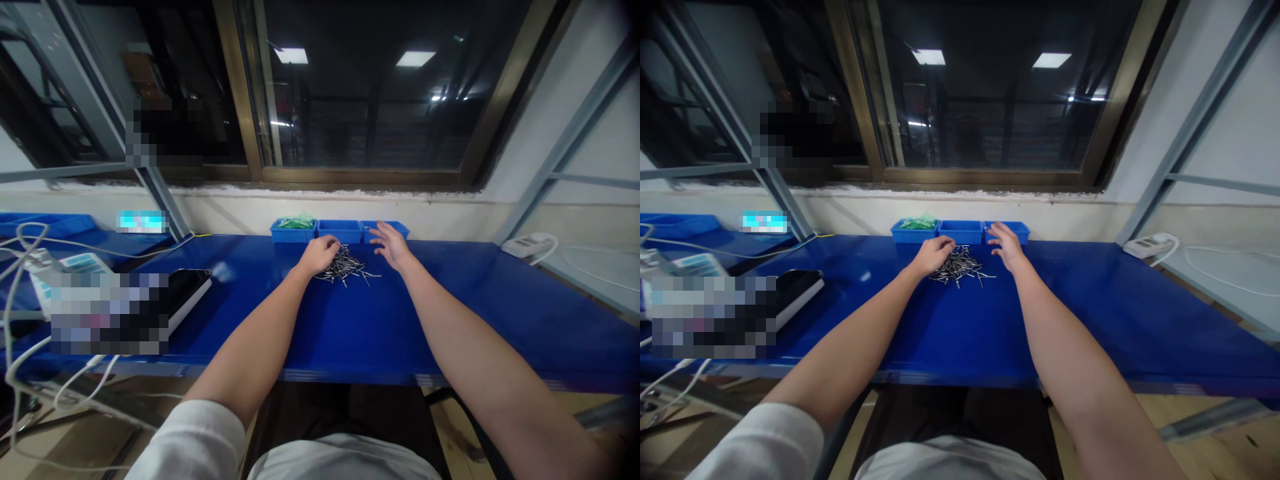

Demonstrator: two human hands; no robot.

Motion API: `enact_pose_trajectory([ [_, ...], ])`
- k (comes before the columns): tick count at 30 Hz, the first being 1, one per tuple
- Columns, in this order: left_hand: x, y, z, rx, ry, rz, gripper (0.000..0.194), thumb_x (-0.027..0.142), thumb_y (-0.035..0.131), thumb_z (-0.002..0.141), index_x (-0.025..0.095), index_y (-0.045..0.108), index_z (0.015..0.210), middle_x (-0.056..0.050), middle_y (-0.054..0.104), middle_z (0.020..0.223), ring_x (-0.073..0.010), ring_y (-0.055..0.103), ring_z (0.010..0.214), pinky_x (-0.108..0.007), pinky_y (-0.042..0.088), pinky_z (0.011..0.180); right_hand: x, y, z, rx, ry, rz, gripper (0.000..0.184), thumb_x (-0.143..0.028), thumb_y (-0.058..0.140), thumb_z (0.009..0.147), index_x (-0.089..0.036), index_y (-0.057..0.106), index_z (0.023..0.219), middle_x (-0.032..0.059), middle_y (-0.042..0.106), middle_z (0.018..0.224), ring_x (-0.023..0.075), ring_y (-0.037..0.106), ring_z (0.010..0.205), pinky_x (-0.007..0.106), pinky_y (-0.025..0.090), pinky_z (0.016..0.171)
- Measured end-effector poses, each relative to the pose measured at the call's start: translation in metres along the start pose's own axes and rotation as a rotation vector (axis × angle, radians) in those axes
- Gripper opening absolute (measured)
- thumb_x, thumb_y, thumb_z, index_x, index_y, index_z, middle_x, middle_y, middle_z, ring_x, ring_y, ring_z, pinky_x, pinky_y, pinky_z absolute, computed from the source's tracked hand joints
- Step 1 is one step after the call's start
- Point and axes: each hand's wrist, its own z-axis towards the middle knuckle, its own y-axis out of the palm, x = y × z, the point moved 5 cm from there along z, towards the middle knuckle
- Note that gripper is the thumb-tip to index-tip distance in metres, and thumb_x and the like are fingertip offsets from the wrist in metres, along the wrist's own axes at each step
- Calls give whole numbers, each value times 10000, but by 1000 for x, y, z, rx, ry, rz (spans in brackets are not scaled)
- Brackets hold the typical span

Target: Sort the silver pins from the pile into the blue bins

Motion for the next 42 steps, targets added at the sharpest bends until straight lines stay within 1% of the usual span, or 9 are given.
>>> enact_pose_trajectory([
  [3, -3, 1, 1, 5, -15, 13, 299, 321, 408, 822, 192, 628, 977, -19, 669, 920, -173, 592, 884, -240, 426, 806, 2, -12, 2, 52, 14, -22, 634, -600, 193, 819, -222, 279, 1321, 111, 526, 1217, 150, 584, 776, 221, 447, 530],
  [9, -11, 3, 3, 9, -35, 33, 306, 319, 418, 812, 184, 621, 997, -33, 670, 917, -180, 598, 867, -247, 439, 783, 8, -9, 5, 59, 44, 88, 602, -579, 216, 830, -158, 464, 1181, 116, 612, 1057, 137, 582, 728, 206, 424, 519],
  [13, -12, 5, 4, -30, -57, 61, 288, 312, 447, 795, 183, 630, 976, -36, 671, 928, -181, 600, 872, -243, 442, 788, 5, 0, 4, 25, -24, -262, 370, -439, 453, 783, -150, 623, 938, 76, 660, 866, 132, 580, 688, 214, 422, 568],
  [16, -10, 6, 4, -56, -48, 88, 274, 299, 461, 783, 181, 642, 952, -37, 673, 928, -181, 601, 876, -242, 440, 804, 2, 12, -1, -114, -82, -582, 126, -249, 605, 658, -175, 678, 728, 42, 673, 779, 160, 590, 763, 235, 421, 670],
  [20, -8, 8, 4, -79, -19, 103, 269, 294, 467, 777, 181, 650, 939, -38, 675, 925, -182, 603, 871, -241, 444, 798, 2, 23, -5, -247, -82, -716, 91, -232, 626, 630, -200, 688, 689, 24, 680, 780, 170, 598, 779, 238, 417, 679],
  [25, -9, 10, 4, -94, 11, 122, 268, 292, 463, 779, 186, 655, 933, -39, 675, 929, -179, 603, 874, -234, 442, 793, 7, 30, -5, -201, -89, -772, 205, -383, 612, 662, -201, 687, 720, 46, 679, 789, 185, 598, 778, 253, 415, 678],
  [35, -8, 13, 4, -111, 55, 141, 276, 301, 462, 779, 185, 660, 934, -47, 674, 921, -184, 605, 852, -243, 438, 787, 14, 40, -4, -268, -94, -808, 184, -332, 573, 710, -174, 667, 697, 85, 673, 783, 189, 596, 738, 250, 390, 634],
  [38, -8, 14, 4, -117, 61, 146, 275, 299, 458, 780, 185, 657, 932, -45, 673, 916, -180, 604, 843, -240, 436, 782, 6, 40, -7, -266, -135, -731, 172, -308, 569, 711, -166, 664, 725, 71, 673, 797, 176, 591, 740, 240, 390, 637],
  [42, -7, 14, 4, -113, 82, 148, 269, 291, 459, 782, 182, 655, 930, -43, 668, 940, -177, 599, 861, -237, 431, 797, -5, 43, -12, -367, -175, -545, 235, -358, 555, 712, -156, 675, 710, 30, 671, 748, 149, 586, 709, 222, 400, 651],
])
